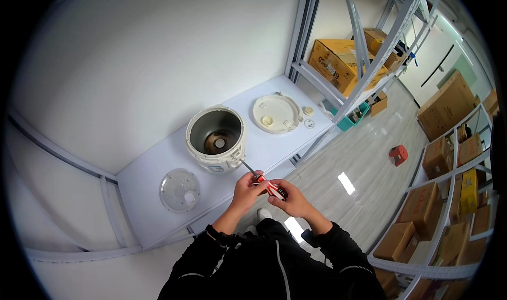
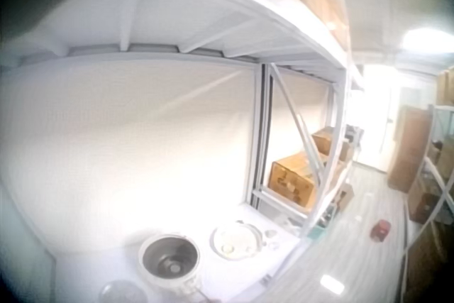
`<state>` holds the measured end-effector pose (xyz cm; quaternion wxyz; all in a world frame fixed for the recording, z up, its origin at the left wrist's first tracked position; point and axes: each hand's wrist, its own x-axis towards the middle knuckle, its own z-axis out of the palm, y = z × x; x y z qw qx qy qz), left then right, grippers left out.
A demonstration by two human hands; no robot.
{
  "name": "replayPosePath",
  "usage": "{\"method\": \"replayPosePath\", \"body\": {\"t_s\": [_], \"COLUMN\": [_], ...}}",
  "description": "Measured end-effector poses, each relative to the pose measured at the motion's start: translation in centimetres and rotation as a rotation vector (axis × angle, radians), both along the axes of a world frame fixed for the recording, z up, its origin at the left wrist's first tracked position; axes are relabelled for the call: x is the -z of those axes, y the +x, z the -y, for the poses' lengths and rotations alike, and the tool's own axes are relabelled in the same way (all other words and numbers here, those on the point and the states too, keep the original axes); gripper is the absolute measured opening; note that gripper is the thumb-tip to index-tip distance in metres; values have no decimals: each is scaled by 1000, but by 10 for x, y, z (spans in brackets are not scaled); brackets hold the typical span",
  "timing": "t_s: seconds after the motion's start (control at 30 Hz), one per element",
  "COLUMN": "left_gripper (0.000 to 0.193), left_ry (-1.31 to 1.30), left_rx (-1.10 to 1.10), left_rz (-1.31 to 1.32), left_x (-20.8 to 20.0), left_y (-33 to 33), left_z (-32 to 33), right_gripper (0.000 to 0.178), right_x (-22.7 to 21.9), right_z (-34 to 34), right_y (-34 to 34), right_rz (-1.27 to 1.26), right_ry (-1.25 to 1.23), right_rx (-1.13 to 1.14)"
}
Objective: The person uses a screwdriver to remove screws from the lid and base of a white appliance, then detaches the lid and a small plastic component. The person places the removed parts on the table.
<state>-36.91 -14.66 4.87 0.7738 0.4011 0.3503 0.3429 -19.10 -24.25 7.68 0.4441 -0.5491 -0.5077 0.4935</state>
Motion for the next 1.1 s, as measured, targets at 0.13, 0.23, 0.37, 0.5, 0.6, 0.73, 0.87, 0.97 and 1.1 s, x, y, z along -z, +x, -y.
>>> {"method": "replayPosePath", "body": {"t_s": [0.13, 0.23, 0.37, 0.5, 0.6, 0.73, 0.87, 0.97, 1.1], "left_gripper": [36, 38, 36, 34, 34, 33, 31, 29, 24], "left_ry": [-160, -262, -294, -305, -302, -296, -293, -307, -22], "left_rx": [-150, -253, -329, -351, -356, -352, -354, -353, -318], "left_rz": [103, 153, 179, 208, 186, 169, 151, 138, -161], "left_x": [-2, -5, 3, 8, 8, 7, 4, -1, -1], "left_y": [-3, -4, -1, 3, 2, 1, -1, -2, -3], "left_z": [-9, -25, -39, -40, -39, -36, -33, -30, -29], "right_gripper": [52, 53, 54, 56, 57, 56, 55, 53, 49], "right_x": [-9, -15, -15, -9, -11, -15, -12, -17, -32], "right_z": [0, -1, -1, -1, 0, -1, 1, 5, 10], "right_y": [0, 0, 1, 6, 8, 10, 11, 15, 42], "right_rz": [73, 94, 91, 88, 115, 156, 161, 136, 207], "right_ry": [-19, -5, -7, -14, -13, -7, 2, 1, -5], "right_rx": [-4, -8, -12, -20, -22, -28, -29, -33, -77]}}
